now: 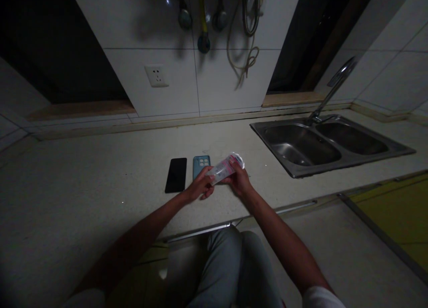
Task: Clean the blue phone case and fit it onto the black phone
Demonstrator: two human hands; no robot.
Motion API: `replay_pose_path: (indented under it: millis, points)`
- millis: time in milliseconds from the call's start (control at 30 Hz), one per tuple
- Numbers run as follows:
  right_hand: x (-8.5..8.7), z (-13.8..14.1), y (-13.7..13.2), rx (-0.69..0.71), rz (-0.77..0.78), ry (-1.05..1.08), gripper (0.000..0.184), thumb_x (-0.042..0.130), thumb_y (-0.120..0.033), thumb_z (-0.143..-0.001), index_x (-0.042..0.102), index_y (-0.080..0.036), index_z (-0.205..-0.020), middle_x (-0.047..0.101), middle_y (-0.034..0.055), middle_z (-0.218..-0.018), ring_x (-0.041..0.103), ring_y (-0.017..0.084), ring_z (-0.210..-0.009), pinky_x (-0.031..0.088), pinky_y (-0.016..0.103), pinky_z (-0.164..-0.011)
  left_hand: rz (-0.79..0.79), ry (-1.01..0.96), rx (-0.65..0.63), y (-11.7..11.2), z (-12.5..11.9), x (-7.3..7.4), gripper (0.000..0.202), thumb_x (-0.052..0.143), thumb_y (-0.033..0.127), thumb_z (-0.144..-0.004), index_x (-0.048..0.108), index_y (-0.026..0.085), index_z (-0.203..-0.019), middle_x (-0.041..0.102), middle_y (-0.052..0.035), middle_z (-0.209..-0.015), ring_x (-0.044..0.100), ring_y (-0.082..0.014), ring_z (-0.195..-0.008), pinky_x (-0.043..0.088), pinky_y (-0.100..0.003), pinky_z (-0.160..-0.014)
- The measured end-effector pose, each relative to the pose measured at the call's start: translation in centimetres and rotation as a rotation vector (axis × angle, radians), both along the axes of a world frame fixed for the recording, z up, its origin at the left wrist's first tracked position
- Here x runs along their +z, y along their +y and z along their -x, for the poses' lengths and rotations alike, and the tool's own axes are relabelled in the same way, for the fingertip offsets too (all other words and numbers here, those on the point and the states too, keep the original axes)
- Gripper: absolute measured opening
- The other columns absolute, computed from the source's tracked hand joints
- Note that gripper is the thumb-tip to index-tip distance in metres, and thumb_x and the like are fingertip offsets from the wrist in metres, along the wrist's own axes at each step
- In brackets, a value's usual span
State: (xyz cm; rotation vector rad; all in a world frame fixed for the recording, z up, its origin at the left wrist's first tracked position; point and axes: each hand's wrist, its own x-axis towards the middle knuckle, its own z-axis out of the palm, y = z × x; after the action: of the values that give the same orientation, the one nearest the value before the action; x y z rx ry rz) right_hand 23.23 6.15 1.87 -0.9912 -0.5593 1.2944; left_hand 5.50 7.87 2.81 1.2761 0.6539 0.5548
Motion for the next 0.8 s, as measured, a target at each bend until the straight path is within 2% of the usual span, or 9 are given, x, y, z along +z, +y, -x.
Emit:
replay_pose_path:
  millis: [167, 300, 667, 800]
  points:
    - [-0.04, -0.12, 0.09, 0.030, 0.007, -0.026, 0.045, 0.078, -0.053, -0.067, 0.056, -0.024, -0.096, 0.060, -0.0019, -0.077, 0.062, 0.019, -0.068, 0.062, 0.033, -0.055, 0.028, -0.034, -0.035, 0.40, 0.11, -0.30, 0.059, 0.057, 0.054, -0.084, 0.037, 0.023, -0.130, 0.053, 0.0091, -0.058, 0.048, -0.0090, -0.039, 0.029, -0.014, -0.038]
    - [-0.23, -0.32, 0.23, 0.057, 0.007, -0.026, 0.045, 0.077, -0.054, -0.069, 0.056, -0.025, -0.096, 0.062, -0.0008, -0.078, 0.064, 0.019, -0.068, 0.062, 0.033, -0.055, 0.067, -0.070, -0.035, 0.45, 0.16, -0.16, 0.065, 0.062, 0.054, -0.081, 0.037, 0.023, -0.132, 0.055, 0.0080, -0.064, 0.052, -0.0091, -0.044, 0.033, -0.016, -0.039]
    - [-0.44, -0.28, 0.26, 0.030, -0.040, 0.035, 0.045, 0.080, -0.051, -0.067, 0.058, -0.023, -0.095, 0.062, -0.0018, -0.077, 0.063, 0.018, -0.066, 0.063, 0.032, -0.055, 0.092, -0.114, -0.073, 0.54, 0.17, -0.27, 0.071, 0.062, 0.051, -0.082, 0.032, 0.021, -0.139, 0.053, 0.0085, -0.059, 0.050, -0.0104, -0.045, 0.035, -0.018, -0.042]
    - [-0.25, -0.11, 0.23, 0.002, -0.054, 0.070, 0.045, 0.082, -0.049, -0.065, 0.059, -0.023, -0.094, 0.062, -0.0016, -0.077, 0.062, 0.018, -0.067, 0.063, 0.032, -0.056, 0.115, -0.151, -0.063, 0.54, 0.10, -0.63, 0.074, 0.064, 0.049, -0.082, 0.032, 0.022, -0.142, 0.055, 0.0082, -0.063, 0.050, -0.0099, -0.044, 0.035, -0.018, -0.042]
